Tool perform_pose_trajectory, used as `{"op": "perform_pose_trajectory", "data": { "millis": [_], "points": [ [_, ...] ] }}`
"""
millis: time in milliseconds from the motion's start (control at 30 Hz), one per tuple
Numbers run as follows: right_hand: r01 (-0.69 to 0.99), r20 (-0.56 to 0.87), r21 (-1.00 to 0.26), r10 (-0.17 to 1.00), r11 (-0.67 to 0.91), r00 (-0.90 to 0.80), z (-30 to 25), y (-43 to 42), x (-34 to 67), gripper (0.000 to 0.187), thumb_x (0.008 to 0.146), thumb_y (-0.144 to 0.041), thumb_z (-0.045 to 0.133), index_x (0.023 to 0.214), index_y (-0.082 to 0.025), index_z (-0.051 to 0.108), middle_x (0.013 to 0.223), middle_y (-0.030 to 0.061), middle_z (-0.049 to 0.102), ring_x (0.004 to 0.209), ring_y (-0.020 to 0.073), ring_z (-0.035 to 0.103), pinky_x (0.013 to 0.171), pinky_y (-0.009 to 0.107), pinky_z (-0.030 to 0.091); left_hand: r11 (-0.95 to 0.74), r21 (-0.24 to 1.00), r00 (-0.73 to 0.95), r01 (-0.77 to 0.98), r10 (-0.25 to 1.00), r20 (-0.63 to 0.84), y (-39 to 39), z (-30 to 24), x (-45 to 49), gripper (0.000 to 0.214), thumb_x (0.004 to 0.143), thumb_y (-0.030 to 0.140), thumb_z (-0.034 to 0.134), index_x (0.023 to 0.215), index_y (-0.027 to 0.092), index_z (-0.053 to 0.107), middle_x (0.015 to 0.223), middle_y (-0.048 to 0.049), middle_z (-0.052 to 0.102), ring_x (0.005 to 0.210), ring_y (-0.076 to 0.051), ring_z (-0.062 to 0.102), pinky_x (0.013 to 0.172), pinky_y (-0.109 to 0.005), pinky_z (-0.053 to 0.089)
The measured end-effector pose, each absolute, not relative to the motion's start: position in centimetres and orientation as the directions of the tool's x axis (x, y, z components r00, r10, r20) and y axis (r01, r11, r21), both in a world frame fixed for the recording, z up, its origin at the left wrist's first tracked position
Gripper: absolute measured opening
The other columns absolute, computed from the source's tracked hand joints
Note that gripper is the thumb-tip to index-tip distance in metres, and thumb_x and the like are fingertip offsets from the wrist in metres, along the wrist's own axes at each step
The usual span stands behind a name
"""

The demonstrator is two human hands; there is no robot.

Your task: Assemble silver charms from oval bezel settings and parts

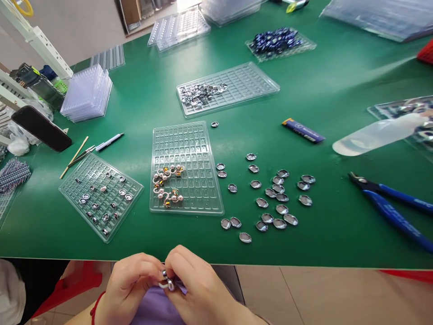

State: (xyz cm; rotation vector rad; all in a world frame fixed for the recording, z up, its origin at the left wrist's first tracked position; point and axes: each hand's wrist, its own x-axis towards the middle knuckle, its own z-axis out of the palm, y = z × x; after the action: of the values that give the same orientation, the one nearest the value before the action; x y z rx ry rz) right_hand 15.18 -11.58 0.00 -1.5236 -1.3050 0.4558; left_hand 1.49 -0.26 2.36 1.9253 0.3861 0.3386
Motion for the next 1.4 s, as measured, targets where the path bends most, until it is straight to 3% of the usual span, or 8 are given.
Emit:
{"op": "perform_pose_trajectory", "data": {
  "millis": [133, 367, 667, 867, 1000, 1167, 1400],
  "points": [
    [0.494, 0.324, -0.86, 0.885, 0.128, 0.335, -0.3, -11.6, 15.2, 0.019, 0.082, -0.004, 0.045, 0.079, -0.022, 0.041, 0.071, -0.0023, 0.053, 0.059, 0.0096, 0.051, 0.054, 0.017, 0.045, -0.333, 0.935, 0.891, 0.121, 0.452, 0.046, -0.2, 2.3, 1.6, 0.015, 0.091, 0.013, 0.057, 0.086, 0.018, 0.069, 0.082, -0.0054, 0.075, 0.074, -0.015, 0.07, 0.071, -0.021, 0.054],
    [0.452, 0.347, -0.876, 0.872, 0.17, 0.345, 0.1, -11.4, 15.7, 0.017, 0.09, -0.008, 0.049, 0.101, -0.021, 0.049, 0.088, 0.0016, 0.056, 0.075, 0.0099, 0.058, 0.067, 0.017, 0.052, -0.173, 0.97, 0.827, 0.17, 0.56, -0.045, -0.4, 1.7, 1.5, 0.01, 0.088, 0.016, 0.063, 0.086, 0.019, 0.072, 0.081, -0.0037, 0.077, 0.072, -0.015, 0.07, 0.069, -0.022, 0.055],
    [0.402, 0.33, -0.897, 0.884, 0.184, 0.33, 0.3, -11.3, 15.3, 0.022, 0.088, -0.005, 0.048, 0.102, -0.022, 0.048, 0.087, 0.0016, 0.056, 0.073, 0.0111, 0.057, 0.063, 0.019, 0.053, -0.068, 0.963, 0.791, 0.26, 0.588, -0.171, -0.3, 1.9, 1.4, 0.008, 0.085, 0.021, 0.067, 0.084, 0.019, 0.075, 0.079, -0.0035, 0.077, 0.07, -0.015, 0.07, 0.066, -0.02, 0.054],
    [0.213, 0.13, -0.975, 0.931, 0.058, 0.342, 0.2, -11.4, 15.6, 0.019, 0.086, -0.011, 0.057, 0.098, -0.024, 0.053, 0.088, -0.0006, 0.062, 0.076, 0.0118, 0.063, 0.068, 0.019, 0.055, 0.257, 0.93, 0.735, 0.263, 0.571, -0.366, -0.2, 2.0, 1.3, 0.018, 0.078, 0.033, 0.075, 0.088, 0.019, 0.076, 0.082, -0.0051, 0.078, 0.073, -0.017, 0.071, 0.067, -0.023, 0.056],
    [0.16, 0.097, -0.986, 0.953, 0.053, 0.286, 0.2, -11.3, 15.7, 0.018, 0.087, -0.01, 0.055, 0.1, -0.024, 0.057, 0.09, 0.0003, 0.064, 0.078, 0.0116, 0.064, 0.069, 0.019, 0.056, 0.404, 0.889, 0.691, 0.215, 0.581, -0.431, -0.3, 1.9, 1.2, 0.019, 0.073, 0.033, 0.08, 0.084, 0.017, 0.076, 0.08, -0.0045, 0.078, 0.071, -0.016, 0.072, 0.067, -0.022, 0.057],
    [0.266, 0.196, -0.958, 0.927, 0.111, 0.319, 0.4, -10.7, 15.7, 0.024, 0.085, -0.007, 0.048, 0.101, -0.023, 0.057, 0.092, 0.0012, 0.065, 0.08, 0.0115, 0.065, 0.071, 0.02, 0.056, 0.381, 0.908, 0.68, 0.172, 0.621, -0.389, -0.7, 1.6, 1.1, 0.017, 0.076, 0.027, 0.078, 0.089, 0.017, 0.075, 0.088, -0.0071, 0.079, 0.08, -0.019, 0.074, 0.074, -0.025, 0.06],
    [0.487, 0.305, -0.864, 0.901, 0.126, 0.309, 0.8, -10.3, 14.9, 0.029, 0.083, -0.004, 0.043, 0.102, -0.022, 0.055, 0.089, 0.0023, 0.066, 0.076, 0.0115, 0.066, 0.068, 0.019, 0.057, 0.183, 0.952, 0.697, 0.246, 0.649, -0.305, -0.9, 1.6, 0.8, 0.016, 0.079, 0.012, 0.069, 0.093, 0.016, 0.075, 0.09, -0.0066, 0.08, 0.079, -0.019, 0.075, 0.074, -0.024, 0.061]
  ]
}}
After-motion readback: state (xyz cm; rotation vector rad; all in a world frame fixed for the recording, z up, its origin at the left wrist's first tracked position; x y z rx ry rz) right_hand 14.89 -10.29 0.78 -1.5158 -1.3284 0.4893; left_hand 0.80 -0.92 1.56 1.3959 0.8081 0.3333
